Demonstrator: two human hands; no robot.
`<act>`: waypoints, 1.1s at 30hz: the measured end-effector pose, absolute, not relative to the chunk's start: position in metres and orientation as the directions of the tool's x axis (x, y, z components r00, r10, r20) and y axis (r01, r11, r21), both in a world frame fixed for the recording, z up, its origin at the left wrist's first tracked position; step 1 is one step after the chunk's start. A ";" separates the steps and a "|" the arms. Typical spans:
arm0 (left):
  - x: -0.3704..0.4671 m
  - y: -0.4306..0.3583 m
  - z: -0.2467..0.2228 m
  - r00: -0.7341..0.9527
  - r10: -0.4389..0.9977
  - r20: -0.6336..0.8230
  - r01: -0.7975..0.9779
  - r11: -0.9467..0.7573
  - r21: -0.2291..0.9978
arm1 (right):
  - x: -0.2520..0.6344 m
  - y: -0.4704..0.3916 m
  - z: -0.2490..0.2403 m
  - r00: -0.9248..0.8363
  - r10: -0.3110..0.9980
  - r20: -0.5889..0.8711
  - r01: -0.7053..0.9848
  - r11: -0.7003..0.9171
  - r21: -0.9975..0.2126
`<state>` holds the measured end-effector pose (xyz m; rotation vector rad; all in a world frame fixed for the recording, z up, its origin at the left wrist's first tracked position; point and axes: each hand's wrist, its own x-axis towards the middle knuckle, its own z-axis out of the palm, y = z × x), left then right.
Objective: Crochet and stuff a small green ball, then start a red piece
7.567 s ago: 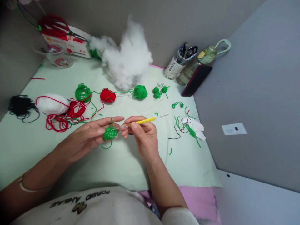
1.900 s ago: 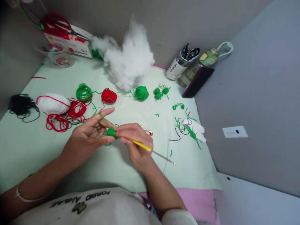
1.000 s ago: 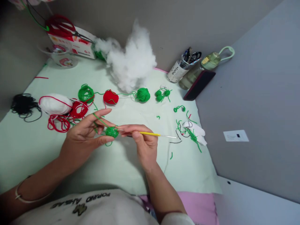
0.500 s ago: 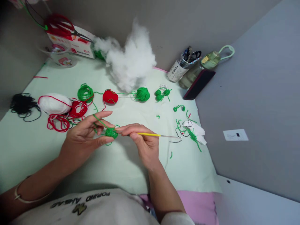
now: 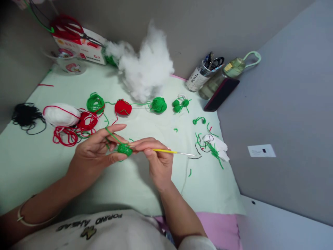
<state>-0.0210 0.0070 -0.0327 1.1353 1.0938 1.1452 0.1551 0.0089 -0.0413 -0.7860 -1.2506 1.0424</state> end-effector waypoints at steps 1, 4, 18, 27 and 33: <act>-0.020 0.006 -0.031 0.092 0.994 -0.063 -0.127 0.074 0.989 | 0.154 0.009 -0.041 0.018 0.933 0.359 -0.198 0.355 -0.913; -0.016 0.003 -0.028 0.090 0.990 -0.107 -0.206 0.123 0.971 | 0.150 0.010 -0.041 0.043 0.945 0.323 -0.229 0.324 -0.918; -0.002 -0.002 -0.028 0.020 0.987 -0.159 -0.326 0.157 0.932 | 0.135 -0.003 -0.047 0.216 0.783 0.583 0.130 0.569 -0.812; 0.005 -0.004 -0.027 0.258 0.932 -0.254 -0.572 0.359 0.738 | 0.144 -0.004 -0.056 0.041 0.533 0.845 0.543 0.698 -0.467; 0.000 0.004 -0.024 0.485 0.808 -0.335 -0.601 0.586 0.544 | 0.153 -0.003 -0.054 0.007 0.537 0.844 0.547 0.704 -0.453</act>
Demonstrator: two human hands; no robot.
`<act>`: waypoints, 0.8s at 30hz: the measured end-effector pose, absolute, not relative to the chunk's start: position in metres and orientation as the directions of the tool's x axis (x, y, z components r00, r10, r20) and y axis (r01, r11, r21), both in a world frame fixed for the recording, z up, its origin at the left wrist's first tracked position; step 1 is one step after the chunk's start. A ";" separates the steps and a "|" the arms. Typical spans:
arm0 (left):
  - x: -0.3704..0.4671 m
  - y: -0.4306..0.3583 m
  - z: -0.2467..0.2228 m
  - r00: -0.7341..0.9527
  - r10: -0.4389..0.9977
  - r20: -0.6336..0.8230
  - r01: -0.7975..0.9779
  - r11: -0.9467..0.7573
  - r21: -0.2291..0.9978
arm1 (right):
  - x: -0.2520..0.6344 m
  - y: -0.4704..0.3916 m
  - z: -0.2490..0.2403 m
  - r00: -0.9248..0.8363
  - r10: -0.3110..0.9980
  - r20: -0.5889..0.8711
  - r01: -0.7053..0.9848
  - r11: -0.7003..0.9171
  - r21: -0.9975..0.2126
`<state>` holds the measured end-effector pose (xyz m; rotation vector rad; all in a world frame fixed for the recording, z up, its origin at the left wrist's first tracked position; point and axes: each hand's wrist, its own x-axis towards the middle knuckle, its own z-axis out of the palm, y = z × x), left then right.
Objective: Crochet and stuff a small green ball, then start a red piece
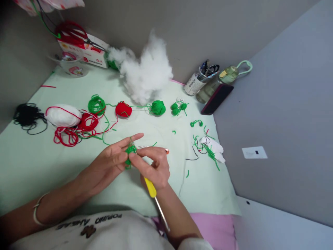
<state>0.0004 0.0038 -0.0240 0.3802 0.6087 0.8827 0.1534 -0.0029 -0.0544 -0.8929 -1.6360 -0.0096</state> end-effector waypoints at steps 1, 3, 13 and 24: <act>-0.001 0.005 -0.025 0.506 0.794 -0.337 -0.593 0.604 0.533 | 0.154 -0.002 -0.054 0.011 0.564 0.826 0.503 0.711 -0.492; -0.005 0.006 -0.027 0.536 0.776 -0.333 -0.577 0.625 0.525 | 0.153 -0.001 -0.052 0.030 0.612 0.790 0.405 0.716 -0.569; -0.017 0.017 -0.030 0.430 0.852 -0.298 -0.536 0.506 0.676 | 0.157 -0.001 -0.043 0.013 0.755 0.656 0.189 0.642 -0.743; -0.028 0.027 -0.033 0.355 0.874 -0.332 -0.422 0.466 0.777 | 0.162 0.003 -0.033 0.084 0.942 0.324 -0.089 0.331 -0.939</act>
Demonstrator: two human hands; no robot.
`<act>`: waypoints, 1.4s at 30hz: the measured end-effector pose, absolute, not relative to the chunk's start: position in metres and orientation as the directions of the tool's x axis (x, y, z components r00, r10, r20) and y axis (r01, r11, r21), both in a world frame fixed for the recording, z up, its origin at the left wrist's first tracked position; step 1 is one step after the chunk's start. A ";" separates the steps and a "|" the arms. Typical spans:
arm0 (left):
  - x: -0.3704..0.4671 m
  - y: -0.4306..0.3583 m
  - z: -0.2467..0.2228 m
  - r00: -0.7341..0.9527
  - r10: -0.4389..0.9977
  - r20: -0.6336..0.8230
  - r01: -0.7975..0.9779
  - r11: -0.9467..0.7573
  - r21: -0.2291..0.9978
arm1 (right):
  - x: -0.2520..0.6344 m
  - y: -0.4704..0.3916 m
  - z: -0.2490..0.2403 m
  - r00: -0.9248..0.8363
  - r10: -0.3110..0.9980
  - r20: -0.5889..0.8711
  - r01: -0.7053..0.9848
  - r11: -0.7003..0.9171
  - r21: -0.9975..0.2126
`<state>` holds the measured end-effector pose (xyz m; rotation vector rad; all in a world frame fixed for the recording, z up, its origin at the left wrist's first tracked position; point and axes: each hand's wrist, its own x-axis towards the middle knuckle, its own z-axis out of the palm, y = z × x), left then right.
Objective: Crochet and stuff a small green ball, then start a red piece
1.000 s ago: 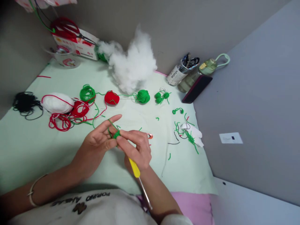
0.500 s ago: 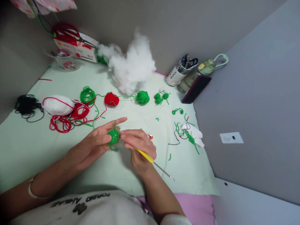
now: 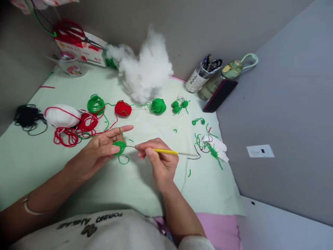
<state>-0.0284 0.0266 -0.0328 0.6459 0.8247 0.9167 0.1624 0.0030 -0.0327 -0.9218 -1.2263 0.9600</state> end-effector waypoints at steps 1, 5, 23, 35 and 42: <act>-0.029 0.027 -0.034 0.370 0.867 -0.332 -0.418 0.475 0.774 | 0.163 0.004 -0.032 0.075 0.959 0.275 -0.158 0.283 -0.946; -0.027 0.025 -0.041 0.463 0.814 -0.351 -0.410 0.547 0.730 | 0.161 0.008 -0.034 -0.003 0.985 0.170 -0.282 0.162 -0.946; -0.013 0.014 -0.042 0.472 0.827 -0.305 -0.389 0.506 0.769 | 0.159 0.011 -0.041 0.127 0.980 0.151 -0.104 0.165 -0.981; -0.016 0.017 -0.038 0.414 0.855 -0.311 -0.377 0.472 0.797 | 0.157 0.007 -0.036 0.082 0.982 0.169 -0.051 0.173 -0.984; -0.018 0.016 -0.037 0.429 0.847 -0.315 -0.295 0.461 0.837 | 0.155 0.008 -0.031 0.021 0.980 0.199 0.017 0.199 -0.980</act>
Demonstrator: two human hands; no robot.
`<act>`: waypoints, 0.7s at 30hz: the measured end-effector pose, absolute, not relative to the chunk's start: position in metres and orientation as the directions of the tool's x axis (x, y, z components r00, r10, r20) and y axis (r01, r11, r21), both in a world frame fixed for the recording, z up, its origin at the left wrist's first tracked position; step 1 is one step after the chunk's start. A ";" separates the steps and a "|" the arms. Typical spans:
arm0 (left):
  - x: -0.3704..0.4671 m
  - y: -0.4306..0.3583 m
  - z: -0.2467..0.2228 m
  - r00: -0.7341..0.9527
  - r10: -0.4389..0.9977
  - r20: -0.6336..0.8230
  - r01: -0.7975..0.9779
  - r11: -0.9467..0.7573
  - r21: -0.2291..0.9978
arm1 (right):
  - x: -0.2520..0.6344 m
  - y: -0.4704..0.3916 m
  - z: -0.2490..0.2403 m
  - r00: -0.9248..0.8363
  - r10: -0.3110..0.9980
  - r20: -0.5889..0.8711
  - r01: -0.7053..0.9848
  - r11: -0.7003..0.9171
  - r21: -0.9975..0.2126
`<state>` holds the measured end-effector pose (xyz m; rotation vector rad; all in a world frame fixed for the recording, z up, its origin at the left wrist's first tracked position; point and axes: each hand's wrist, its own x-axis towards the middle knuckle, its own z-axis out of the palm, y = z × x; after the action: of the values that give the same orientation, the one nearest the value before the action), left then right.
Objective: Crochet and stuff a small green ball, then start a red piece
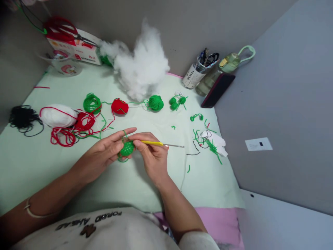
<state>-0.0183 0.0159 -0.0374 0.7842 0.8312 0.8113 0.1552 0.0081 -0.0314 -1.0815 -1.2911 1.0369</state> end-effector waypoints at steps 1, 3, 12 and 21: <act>-0.019 0.015 -0.039 0.434 0.845 -0.311 -0.292 0.459 0.839 | 0.155 0.008 -0.031 0.029 0.980 0.199 0.024 0.198 -0.980; -0.019 0.015 -0.042 0.445 0.850 -0.282 -0.315 0.443 0.839 | 0.155 0.008 -0.030 0.051 0.976 0.212 0.029 0.211 -0.977; -0.015 0.016 -0.038 0.454 0.864 -0.220 -0.357 0.402 0.843 | 0.156 0.007 -0.033 0.066 0.968 0.240 0.068 0.236 -0.969; -0.014 0.012 -0.041 0.379 0.901 -0.210 -0.336 0.345 0.876 | 0.148 0.006 -0.034 0.043 0.967 0.250 0.016 0.249 -0.968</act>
<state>-0.0141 0.0116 -0.0411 0.8516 0.8024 0.9254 0.1485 0.0064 -0.0339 -1.0497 -1.2930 0.9850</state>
